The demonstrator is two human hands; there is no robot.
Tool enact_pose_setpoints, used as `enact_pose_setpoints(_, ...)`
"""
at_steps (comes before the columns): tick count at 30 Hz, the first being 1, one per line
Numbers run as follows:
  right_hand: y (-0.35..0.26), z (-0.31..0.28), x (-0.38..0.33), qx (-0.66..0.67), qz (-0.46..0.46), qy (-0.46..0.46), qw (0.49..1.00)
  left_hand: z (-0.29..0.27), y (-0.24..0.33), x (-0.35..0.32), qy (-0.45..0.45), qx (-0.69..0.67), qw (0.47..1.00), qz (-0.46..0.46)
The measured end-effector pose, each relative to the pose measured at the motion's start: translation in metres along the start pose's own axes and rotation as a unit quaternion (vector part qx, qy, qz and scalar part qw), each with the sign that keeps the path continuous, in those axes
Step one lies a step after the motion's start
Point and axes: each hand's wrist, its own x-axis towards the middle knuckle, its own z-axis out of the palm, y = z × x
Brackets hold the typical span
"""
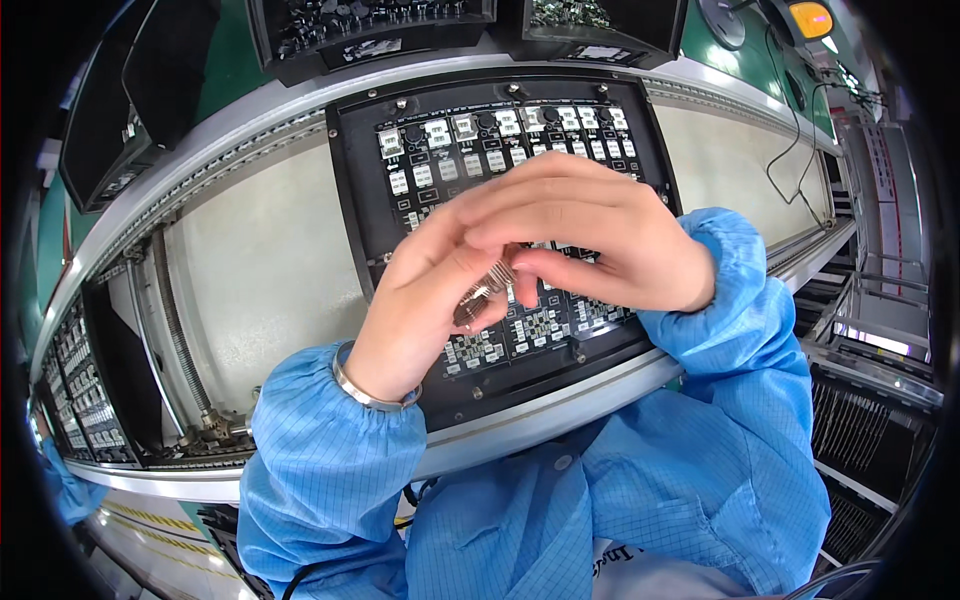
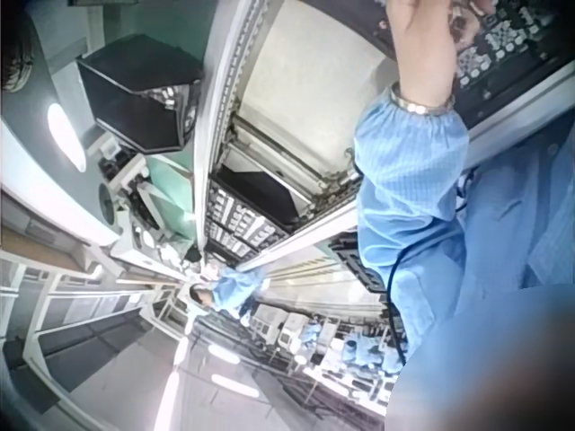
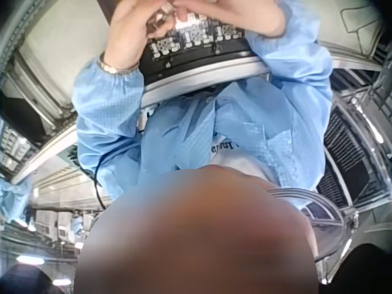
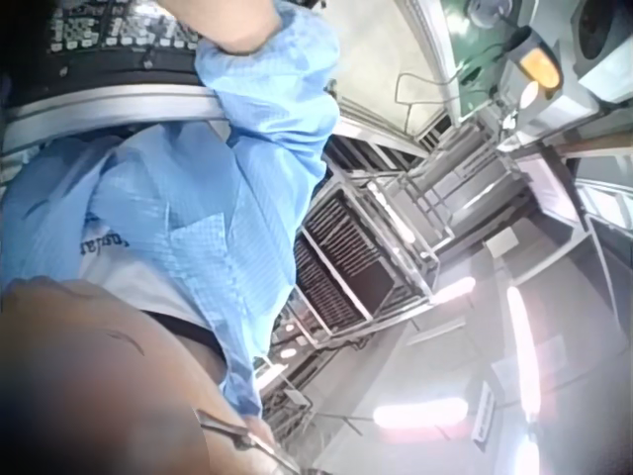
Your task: Manually assembling electronic components onto a grid-like circuit board carrier at an industrial station.
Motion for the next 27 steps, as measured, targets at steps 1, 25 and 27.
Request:
enact_pose_setpoints(1,-0.002,-0.001,-0.001,0.0,0.0,0.0,1.0,0.007,-0.001,0.0,0.0,0.0,1.0,0.0)
enact_pose_setpoints(25,0.011,-0.002,-0.04,-0.008,0.181,0.029,0.983,-0.014,0.002,0.008,0.105,-0.16,0.979,0.064)
enact_pose_setpoints(27,0.007,0.002,-0.04,-0.026,0.184,0.033,0.982,-0.013,0.002,0.008,0.113,-0.151,0.98,0.067)
